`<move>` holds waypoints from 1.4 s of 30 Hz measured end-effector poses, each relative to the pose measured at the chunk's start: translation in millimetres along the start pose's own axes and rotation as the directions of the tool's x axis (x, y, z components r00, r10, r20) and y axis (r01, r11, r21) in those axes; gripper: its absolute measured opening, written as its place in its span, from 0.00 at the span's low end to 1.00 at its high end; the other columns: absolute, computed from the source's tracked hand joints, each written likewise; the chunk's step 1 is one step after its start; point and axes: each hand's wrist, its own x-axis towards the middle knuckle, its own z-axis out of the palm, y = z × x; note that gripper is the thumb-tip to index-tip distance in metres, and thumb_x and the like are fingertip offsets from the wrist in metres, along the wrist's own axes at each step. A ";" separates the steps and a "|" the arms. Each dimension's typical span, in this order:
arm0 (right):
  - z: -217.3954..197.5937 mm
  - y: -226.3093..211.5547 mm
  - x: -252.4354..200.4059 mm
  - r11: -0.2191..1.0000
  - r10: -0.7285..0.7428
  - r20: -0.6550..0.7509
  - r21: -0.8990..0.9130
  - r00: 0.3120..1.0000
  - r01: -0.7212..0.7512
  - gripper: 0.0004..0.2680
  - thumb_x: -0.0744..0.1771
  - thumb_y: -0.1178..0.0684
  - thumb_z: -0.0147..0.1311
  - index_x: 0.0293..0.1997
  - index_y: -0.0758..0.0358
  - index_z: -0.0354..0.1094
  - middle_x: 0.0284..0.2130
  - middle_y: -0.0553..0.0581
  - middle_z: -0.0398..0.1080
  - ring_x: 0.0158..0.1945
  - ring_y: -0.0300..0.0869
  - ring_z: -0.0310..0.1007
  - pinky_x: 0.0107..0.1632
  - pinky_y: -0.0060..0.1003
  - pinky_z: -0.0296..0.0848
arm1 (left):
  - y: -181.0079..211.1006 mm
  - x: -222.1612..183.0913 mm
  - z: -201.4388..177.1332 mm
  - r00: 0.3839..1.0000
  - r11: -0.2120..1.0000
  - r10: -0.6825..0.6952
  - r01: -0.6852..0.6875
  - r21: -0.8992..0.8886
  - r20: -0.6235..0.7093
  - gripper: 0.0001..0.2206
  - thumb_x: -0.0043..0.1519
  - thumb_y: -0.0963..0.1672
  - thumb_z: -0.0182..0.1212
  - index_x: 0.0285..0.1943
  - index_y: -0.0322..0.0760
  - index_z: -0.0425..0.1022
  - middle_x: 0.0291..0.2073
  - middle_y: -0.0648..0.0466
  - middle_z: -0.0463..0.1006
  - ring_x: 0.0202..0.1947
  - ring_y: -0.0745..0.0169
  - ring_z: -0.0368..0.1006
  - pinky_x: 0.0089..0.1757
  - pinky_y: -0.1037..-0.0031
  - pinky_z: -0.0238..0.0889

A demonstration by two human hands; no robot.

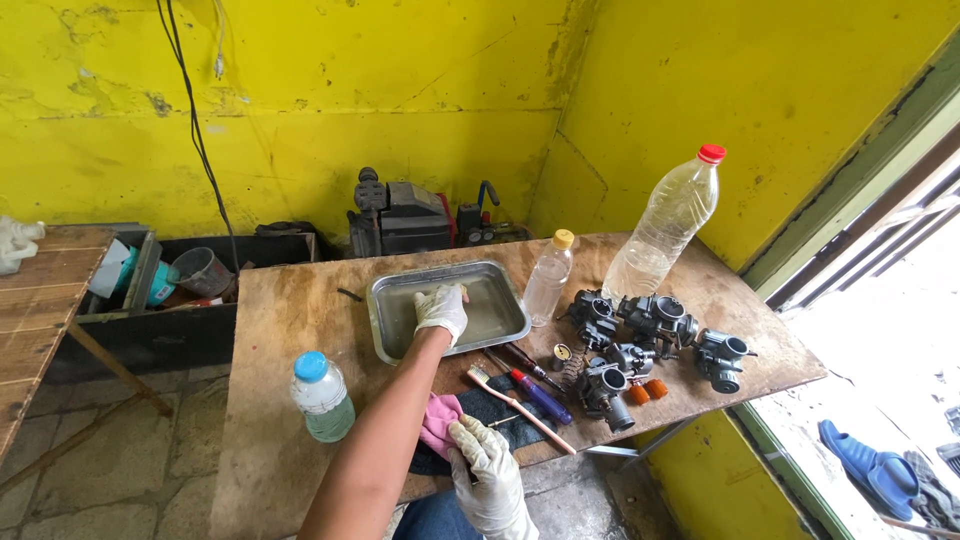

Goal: The person cleans a small orange carburetor part by wiping it with a pink cloth and scrubbing it with a toothbrush in a metal tray of liquid. The person repeatedly dips the part into the liquid and scrubs different areas.

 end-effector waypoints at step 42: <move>-56.0 77.0 22.9 0.739 0.414 0.368 -0.669 0.833 -0.072 0.14 0.67 0.45 0.48 0.57 0.48 0.72 0.32 0.52 0.70 0.35 0.54 0.70 0.38 0.53 0.68 | 15.1 -104.3 -45.9 0.980 0.573 0.048 -0.184 -0.798 -0.192 0.13 0.60 0.40 0.64 0.53 0.41 0.83 0.38 0.58 0.85 0.33 0.70 0.77 0.42 0.81 0.74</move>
